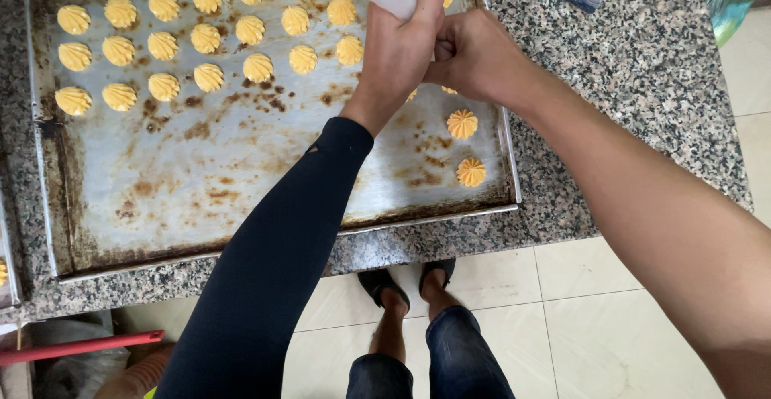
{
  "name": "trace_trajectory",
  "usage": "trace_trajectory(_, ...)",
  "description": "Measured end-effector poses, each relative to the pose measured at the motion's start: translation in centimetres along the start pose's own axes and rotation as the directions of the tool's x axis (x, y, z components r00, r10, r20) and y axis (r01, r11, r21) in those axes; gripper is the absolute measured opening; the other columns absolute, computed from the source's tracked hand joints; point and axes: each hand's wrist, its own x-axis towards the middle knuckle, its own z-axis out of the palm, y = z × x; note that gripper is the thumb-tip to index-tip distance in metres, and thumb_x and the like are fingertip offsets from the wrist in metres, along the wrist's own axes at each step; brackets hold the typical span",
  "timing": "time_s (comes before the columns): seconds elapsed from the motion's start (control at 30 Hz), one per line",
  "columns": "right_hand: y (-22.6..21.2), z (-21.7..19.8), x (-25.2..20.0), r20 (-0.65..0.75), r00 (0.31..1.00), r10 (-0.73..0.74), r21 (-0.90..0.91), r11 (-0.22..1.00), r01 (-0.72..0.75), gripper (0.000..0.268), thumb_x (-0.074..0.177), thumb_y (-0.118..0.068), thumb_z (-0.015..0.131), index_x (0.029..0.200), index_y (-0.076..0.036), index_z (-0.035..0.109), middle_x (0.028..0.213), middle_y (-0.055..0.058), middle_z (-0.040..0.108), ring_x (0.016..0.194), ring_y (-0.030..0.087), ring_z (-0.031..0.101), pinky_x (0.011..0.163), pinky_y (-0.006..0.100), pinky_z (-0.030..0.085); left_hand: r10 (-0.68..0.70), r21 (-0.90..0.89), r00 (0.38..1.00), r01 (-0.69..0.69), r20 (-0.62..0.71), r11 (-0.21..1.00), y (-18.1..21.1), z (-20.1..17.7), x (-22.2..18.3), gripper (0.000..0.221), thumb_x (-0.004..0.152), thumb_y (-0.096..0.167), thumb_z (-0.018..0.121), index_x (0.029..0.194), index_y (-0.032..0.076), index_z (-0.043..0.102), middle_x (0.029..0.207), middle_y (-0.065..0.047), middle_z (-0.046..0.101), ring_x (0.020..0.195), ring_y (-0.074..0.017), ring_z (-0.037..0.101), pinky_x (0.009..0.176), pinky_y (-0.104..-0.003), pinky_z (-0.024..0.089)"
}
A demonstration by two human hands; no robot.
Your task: The person fills a piping bag with yellow dough and pipes decorative cookies onto a baking tray.
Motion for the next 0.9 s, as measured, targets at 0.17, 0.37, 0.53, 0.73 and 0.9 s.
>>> trace_trajectory(0.17, -0.1, 0.0, 0.0, 0.011, 0.999, 0.036, -0.003, 0.999, -0.036, 0.03, 0.081, -0.016, 0.087, 0.071, -0.003, 0.063, 0.056, 0.001, 0.055, 0.05, 0.012, 0.05, 0.05, 0.033, 0.043, -0.025, 0.011, 1.0, 0.025, 0.006, 1.0, -0.1, 0.0, -0.1, 0.046, 0.104, 0.041, 0.062, 0.077, 0.005, 0.061, 0.065, 0.005, 0.052, 0.06, -0.0062, 0.048, 0.052, -0.029, 0.039)
trace_trajectory(0.37, -0.3, -0.1, -0.1, 0.013, 1.0, 0.026, 0.032, 0.999, -0.027, 0.029, 0.081, -0.017, 0.088, 0.073, -0.003, 0.063, 0.056, 0.0, 0.052, 0.051, 0.01, 0.047, 0.048, 0.032, 0.04, -0.006, 0.011, 1.0, 0.006, 0.006, 1.0, 0.9, 0.1, -0.2, 0.045, 0.104, 0.042, 0.062, 0.078, 0.005, 0.061, 0.065, 0.005, 0.053, 0.059, -0.0059, 0.05, 0.053, -0.029, 0.041)
trace_trajectory(0.53, -1.5, -1.2, -1.2, 0.046, 0.999, 0.027, 0.174, 0.984, -0.035, 0.017, 0.086, -0.017, 0.084, 0.095, -0.012, 0.071, 0.057, -0.006, 0.042, 0.051, 0.005, 0.038, 0.046, 0.029, 0.032, -0.049, -0.057, 0.998, 0.051, 0.03, 0.997, 3.2, -0.4, -0.4, 0.047, 0.102, 0.047, 0.063, 0.08, 0.005, 0.06, 0.07, 0.003, 0.053, 0.063, -0.0078, 0.049, 0.055, -0.029, 0.041)
trace_trajectory(0.73, -5.1, -4.1, -0.5, 0.017, 0.997, -0.08, 0.298, 0.952, 0.071, 0.018, 0.088, -0.016, 0.084, 0.097, -0.027, 0.074, 0.059, -0.008, 0.035, 0.054, 0.004, 0.034, 0.051, 0.024, 0.03, -0.156, -0.13, 0.847, 0.254, 0.508, 0.958, 9.2, -4.0, 1.5, 0.056, 0.11, 0.059, 0.045, 0.088, 0.009, 0.059, 0.082, 0.003, 0.062, 0.079, -0.0074, 0.061, 0.078, -0.021, 0.049)
trace_trajectory(0.9, -6.8, -1.2, 0.7, 0.029, 0.987, -0.155, 0.263, 0.954, 0.142, 0.055, 0.086, -0.015, 0.086, 0.064, -0.009, 0.036, 0.068, -0.012, 0.048, 0.06, 0.001, 0.041, 0.052, 0.024, 0.038, 0.034, 0.023, 0.992, -0.037, 0.124, 0.999, 10.2, -5.1, 0.3, 0.056, 0.109, 0.05, 0.054, 0.073, 0.007, 0.052, 0.062, 0.001, 0.049, 0.053, -0.0108, 0.047, 0.051, -0.027, 0.037)
